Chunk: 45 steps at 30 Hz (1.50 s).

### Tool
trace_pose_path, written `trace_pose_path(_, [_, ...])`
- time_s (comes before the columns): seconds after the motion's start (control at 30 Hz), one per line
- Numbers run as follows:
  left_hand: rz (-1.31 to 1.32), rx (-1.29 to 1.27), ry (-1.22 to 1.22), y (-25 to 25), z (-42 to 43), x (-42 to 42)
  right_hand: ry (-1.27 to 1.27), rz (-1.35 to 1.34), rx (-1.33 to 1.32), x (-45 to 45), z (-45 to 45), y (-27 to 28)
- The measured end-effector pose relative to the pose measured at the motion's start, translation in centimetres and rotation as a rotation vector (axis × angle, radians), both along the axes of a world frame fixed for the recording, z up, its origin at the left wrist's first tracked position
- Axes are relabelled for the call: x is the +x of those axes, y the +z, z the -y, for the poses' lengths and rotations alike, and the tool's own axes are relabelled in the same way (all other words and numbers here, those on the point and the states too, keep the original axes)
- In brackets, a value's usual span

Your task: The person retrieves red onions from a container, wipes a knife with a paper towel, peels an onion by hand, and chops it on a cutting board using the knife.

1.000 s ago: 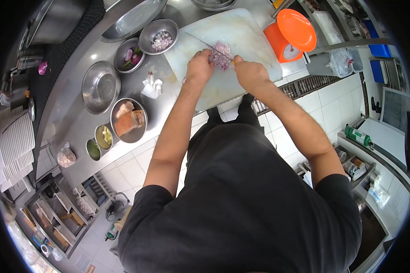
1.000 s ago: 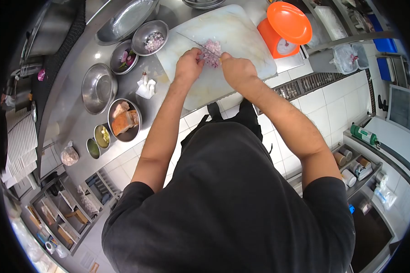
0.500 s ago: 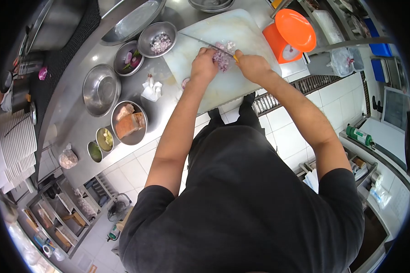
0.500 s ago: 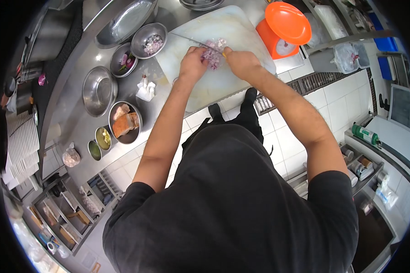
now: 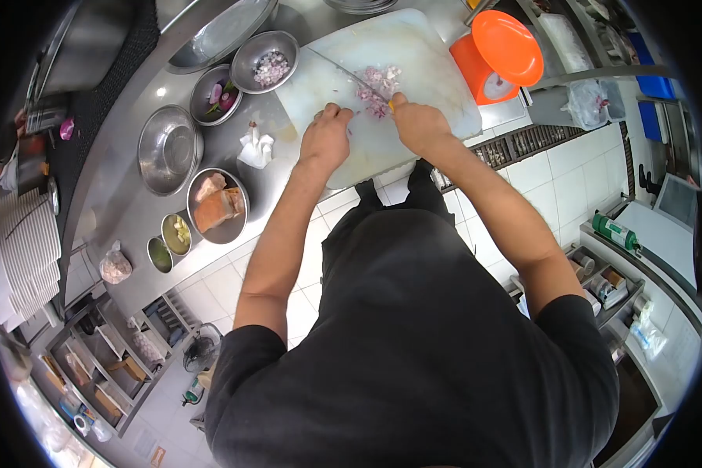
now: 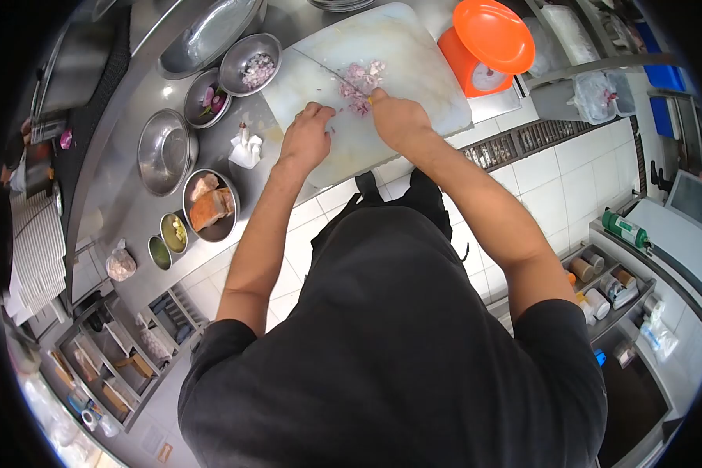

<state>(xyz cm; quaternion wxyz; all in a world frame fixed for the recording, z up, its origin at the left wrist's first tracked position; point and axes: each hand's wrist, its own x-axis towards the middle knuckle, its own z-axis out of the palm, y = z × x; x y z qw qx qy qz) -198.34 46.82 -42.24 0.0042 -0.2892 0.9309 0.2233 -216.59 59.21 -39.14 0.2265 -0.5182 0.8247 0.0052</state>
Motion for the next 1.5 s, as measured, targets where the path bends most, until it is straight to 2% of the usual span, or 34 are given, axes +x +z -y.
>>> trace_pose_path(0.13, [-0.072,0.003,-0.094,-0.1,1.4,-0.2,0.048,-0.011,-0.064,-0.3,0.1,-1.1])
trace_pose_path(0.27, [-0.101,0.05,-0.113,-1.3,1.3,-1.5,0.064,-0.004,-0.022,-0.9,-0.9,2.3])
trace_pose_path(0.3, [-0.13,0.049,-0.083,-1.9,1.1,-1.7,0.054,0.021,0.0,-0.6,-1.3,2.5])
trace_pose_path(0.37, [-0.195,0.045,-0.03,-2.9,0.6,-2.7,0.011,0.012,-0.006,0.1,-1.6,-0.7])
trace_pose_path(0.47, [-0.205,0.047,0.095,-3.0,-0.2,-4.1,0.011,0.013,-0.029,0.0,-1.3,-0.7])
trace_pose_path(0.6, [-0.163,0.106,0.19,-1.0,-0.5,-3.7,0.047,-0.015,-0.003,0.5,-1.5,2.6])
trace_pose_path(0.67, [-0.164,0.062,0.203,0.0,-1.2,-2.6,-0.02,0.029,-0.029,1.2,-1.7,-0.8])
trace_pose_path(0.77, [0.049,0.049,0.092,-0.3,-1.0,-1.7,-0.023,0.04,-0.057,1.1,-0.9,-1.2])
trace_pose_path(0.87, [0.117,0.178,-0.048,-0.5,0.6,-1.9,0.0,0.036,-0.048,1.5,-1.0,0.7])
trace_pose_path(0.97, [0.119,0.284,-0.035,-1.4,1.7,-2.4,-0.034,0.038,-0.036,2.3,-1.8,0.1])
trace_pose_path(1.17, [-0.153,0.184,0.139,-3.7,1.1,-5.0,-0.069,0.106,-0.098,1.1,-1.7,-1.2])
trace_pose_path(1.27, [-0.264,0.12,0.177,-4.8,0.5,-5.6,-0.093,0.159,-0.249,-1.1,-2.7,-1.5])
trace_pose_path(1.3, [-0.316,0.147,0.238,-3.9,-0.1,-5.5,-0.109,0.184,-0.304,-1.2,-3.1,-1.1])
trace_pose_path(1.37, [-0.412,0.202,0.354,-1.9,-1.3,-5.1,-0.337,0.527,-0.178,-1.3,-3.6,1.4])
trace_pose_path(1.4, [-0.474,0.149,0.3,-1.4,-1.7,-5.1,-0.45,0.702,-0.112,-1.1,-3.7,2.4])
trace_pose_path(1.47, [-0.596,0.037,0.203,-0.8,-2.6,-5.5,-0.521,0.919,-0.185,-0.8,-4.3,1.4])
trace_pose_path(1.5, [-0.558,0.01,0.177,-1.1,-2.9,-5.8,-0.552,1.028,-0.219,-0.6,-4.5,1.0])
